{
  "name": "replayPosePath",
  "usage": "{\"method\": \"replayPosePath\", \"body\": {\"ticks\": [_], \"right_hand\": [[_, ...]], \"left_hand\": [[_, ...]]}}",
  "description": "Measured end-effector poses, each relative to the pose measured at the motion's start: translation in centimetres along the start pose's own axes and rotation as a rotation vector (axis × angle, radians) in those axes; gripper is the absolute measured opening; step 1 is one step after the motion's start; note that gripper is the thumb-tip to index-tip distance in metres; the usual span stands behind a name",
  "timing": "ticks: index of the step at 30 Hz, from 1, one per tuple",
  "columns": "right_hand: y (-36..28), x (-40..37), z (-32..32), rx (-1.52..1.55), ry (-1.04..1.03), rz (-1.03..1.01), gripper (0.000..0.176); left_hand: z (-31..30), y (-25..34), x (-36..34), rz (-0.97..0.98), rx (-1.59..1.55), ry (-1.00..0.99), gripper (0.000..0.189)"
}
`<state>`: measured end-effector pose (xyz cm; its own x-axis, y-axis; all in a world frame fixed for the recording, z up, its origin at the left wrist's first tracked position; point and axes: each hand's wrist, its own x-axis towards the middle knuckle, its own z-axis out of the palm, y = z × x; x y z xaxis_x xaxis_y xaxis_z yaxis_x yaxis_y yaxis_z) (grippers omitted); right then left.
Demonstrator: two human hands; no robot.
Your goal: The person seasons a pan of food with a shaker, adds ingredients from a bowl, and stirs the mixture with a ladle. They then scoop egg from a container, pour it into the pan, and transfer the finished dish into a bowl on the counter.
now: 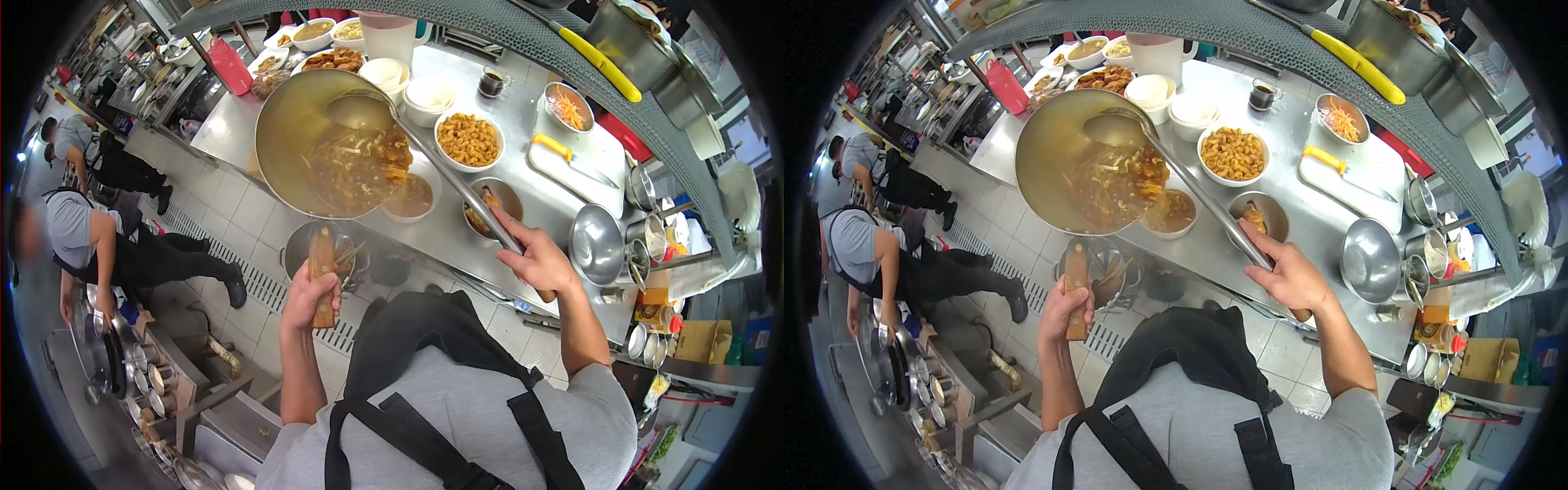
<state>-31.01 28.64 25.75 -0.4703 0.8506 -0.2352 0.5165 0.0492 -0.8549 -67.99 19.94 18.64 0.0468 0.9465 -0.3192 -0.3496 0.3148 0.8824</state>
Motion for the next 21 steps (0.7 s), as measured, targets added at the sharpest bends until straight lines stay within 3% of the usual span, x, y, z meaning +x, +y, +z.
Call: {"method": "replayPosePath", "body": {"ticks": [5,8,21], "right_hand": [[-0.3,-0.4,0.0,-0.011,0.018,-0.009,0.069],[-0.9,-0.7,-0.3,-0.022,0.019,0.146,0.071],[-0.2,-1.1,0.6,-0.019,0.077,0.014,0.069]], "left_hand": [[-0.2,0.0,0.3,0.034,0.034,-0.026,0.034],[-0.4,0.1,0.4,0.040,0.055,-0.025,0.035],[-1.6,0.1,1.1,-0.001,0.074,-0.037,0.032]]}}
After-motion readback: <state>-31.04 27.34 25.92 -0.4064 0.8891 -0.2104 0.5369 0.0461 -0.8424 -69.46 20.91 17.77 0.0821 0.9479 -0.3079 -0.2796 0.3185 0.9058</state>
